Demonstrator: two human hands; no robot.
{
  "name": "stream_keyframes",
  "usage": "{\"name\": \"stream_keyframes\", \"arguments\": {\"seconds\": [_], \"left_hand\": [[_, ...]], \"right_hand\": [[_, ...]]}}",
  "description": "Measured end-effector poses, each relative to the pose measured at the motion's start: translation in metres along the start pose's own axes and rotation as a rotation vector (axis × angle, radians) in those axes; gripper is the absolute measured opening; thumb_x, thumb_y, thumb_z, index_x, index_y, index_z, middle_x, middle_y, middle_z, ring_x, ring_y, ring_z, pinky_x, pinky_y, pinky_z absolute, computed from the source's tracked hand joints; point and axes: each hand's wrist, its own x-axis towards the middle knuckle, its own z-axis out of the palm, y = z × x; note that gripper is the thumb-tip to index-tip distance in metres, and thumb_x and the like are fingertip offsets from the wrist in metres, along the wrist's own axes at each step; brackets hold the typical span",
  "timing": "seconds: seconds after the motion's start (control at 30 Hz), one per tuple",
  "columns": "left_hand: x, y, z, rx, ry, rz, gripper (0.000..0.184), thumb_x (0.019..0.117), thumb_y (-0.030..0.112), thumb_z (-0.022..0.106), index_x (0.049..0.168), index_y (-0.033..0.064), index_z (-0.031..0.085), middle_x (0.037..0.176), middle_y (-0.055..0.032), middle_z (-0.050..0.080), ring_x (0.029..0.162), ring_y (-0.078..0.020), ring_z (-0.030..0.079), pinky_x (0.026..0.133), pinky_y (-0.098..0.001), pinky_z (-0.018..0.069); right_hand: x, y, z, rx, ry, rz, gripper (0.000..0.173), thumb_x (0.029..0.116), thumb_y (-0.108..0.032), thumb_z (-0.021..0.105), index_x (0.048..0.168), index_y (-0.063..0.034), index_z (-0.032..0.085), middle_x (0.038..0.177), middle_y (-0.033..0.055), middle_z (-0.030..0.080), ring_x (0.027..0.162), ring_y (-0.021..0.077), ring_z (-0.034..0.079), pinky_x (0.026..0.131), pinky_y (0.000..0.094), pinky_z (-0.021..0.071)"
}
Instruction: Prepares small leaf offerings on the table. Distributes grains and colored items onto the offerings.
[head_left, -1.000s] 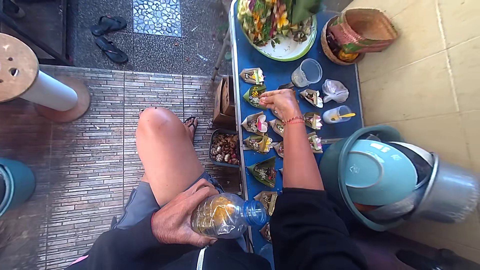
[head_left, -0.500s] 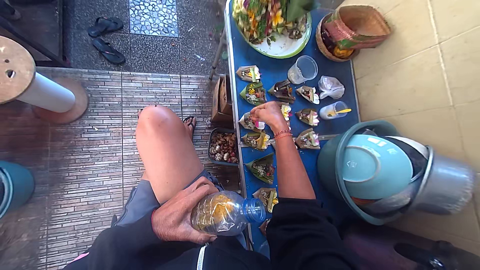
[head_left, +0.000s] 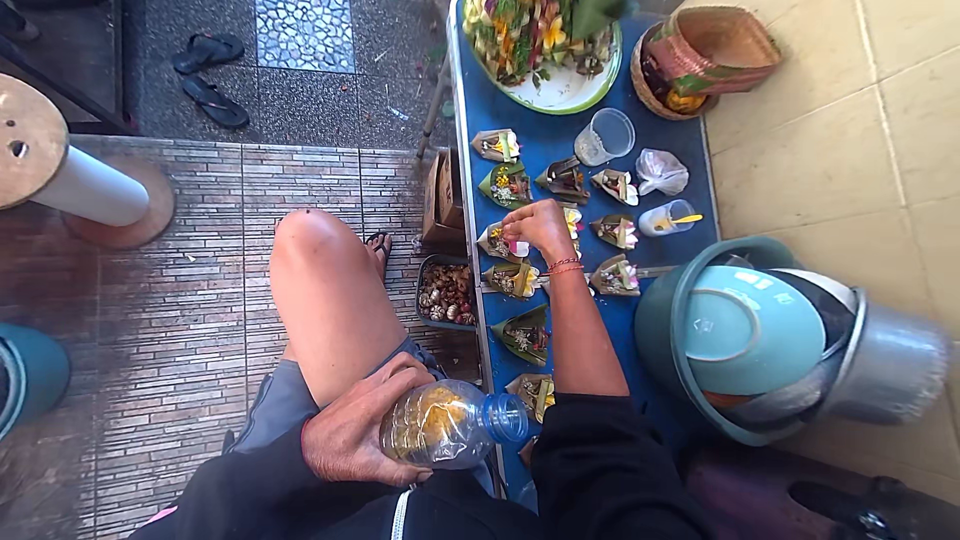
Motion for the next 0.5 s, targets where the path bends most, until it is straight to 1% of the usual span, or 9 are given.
{"name": "stream_keyframes", "arguments": {"seconds": [0.1, 0.17, 0.27, 0.37, 0.43, 0.5], "left_hand": [[0.0, 0.0, 0.0, -0.002, 0.004, 0.004, 0.076, 0.0777, 0.049, 0.082, 0.126, -0.0037, 0.057, 0.123, -0.0182, 0.057, 0.117, -0.0161, 0.055, 0.102, -0.0255, 0.0466], [0.0, 0.0, 0.0, -0.002, 0.003, 0.004, 0.076, 0.0779, 0.05, 0.082, 0.126, -0.0033, 0.056, 0.122, -0.0176, 0.057, 0.117, -0.0156, 0.055, 0.102, -0.0249, 0.0465], [0.0, 0.0, -0.001, 0.001, -0.003, 0.009, 0.077, 0.0778, 0.049, 0.082, 0.127, -0.004, 0.056, 0.123, -0.0181, 0.058, 0.118, -0.0158, 0.055, 0.102, -0.0251, 0.0462], [-0.001, 0.0, -0.001, 0.005, -0.005, 0.013, 0.077, 0.0781, 0.049, 0.082, 0.127, -0.0035, 0.057, 0.123, -0.0174, 0.058, 0.118, -0.015, 0.055, 0.103, -0.0241, 0.0458], [0.0, -0.001, 0.0, 0.003, -0.009, 0.012, 0.077, 0.0775, 0.05, 0.082, 0.127, -0.0033, 0.057, 0.122, -0.0171, 0.058, 0.117, -0.0149, 0.055, 0.103, -0.0243, 0.0457], [0.001, 0.0, 0.0, 0.003, -0.013, 0.008, 0.077, 0.0776, 0.051, 0.082, 0.126, -0.003, 0.057, 0.122, -0.0168, 0.058, 0.117, -0.0148, 0.055, 0.102, -0.0245, 0.0457]], "right_hand": [[-0.015, 0.003, -0.014, 0.131, -0.006, -0.03, 0.015, 0.0937, 0.0, 0.069, 0.108, 0.0007, 0.074, 0.099, 0.0129, 0.075, 0.081, 0.0128, 0.073, 0.082, 0.0293, 0.0604], [-0.028, 0.007, -0.027, 0.195, 0.003, -0.035, 0.015, 0.0938, 0.001, 0.068, 0.108, 0.0018, 0.073, 0.098, 0.0122, 0.074, 0.079, 0.0108, 0.072, 0.081, 0.027, 0.0603], [-0.039, 0.023, -0.047, 0.229, 0.089, -0.009, 0.014, 0.0937, 0.002, 0.068, 0.107, 0.0022, 0.073, 0.094, 0.0109, 0.074, 0.076, 0.0081, 0.071, 0.077, 0.0247, 0.0599], [-0.036, 0.048, -0.058, 0.2, 0.206, 0.036, 0.016, 0.093, 0.002, 0.069, 0.109, 0.0031, 0.073, 0.1, 0.0146, 0.074, 0.08, 0.0117, 0.072, 0.081, 0.0285, 0.0601], [-0.029, 0.062, -0.059, 0.153, 0.235, 0.063, 0.017, 0.0932, 0.001, 0.069, 0.109, 0.002, 0.074, 0.102, 0.0155, 0.074, 0.082, 0.0144, 0.073, 0.084, 0.0314, 0.0603], [-0.021, 0.07, -0.058, 0.07, 0.24, 0.051, 0.017, 0.0941, -0.001, 0.069, 0.109, 0.0003, 0.075, 0.103, 0.0154, 0.075, 0.087, 0.0178, 0.074, 0.089, 0.0359, 0.0598]]}}
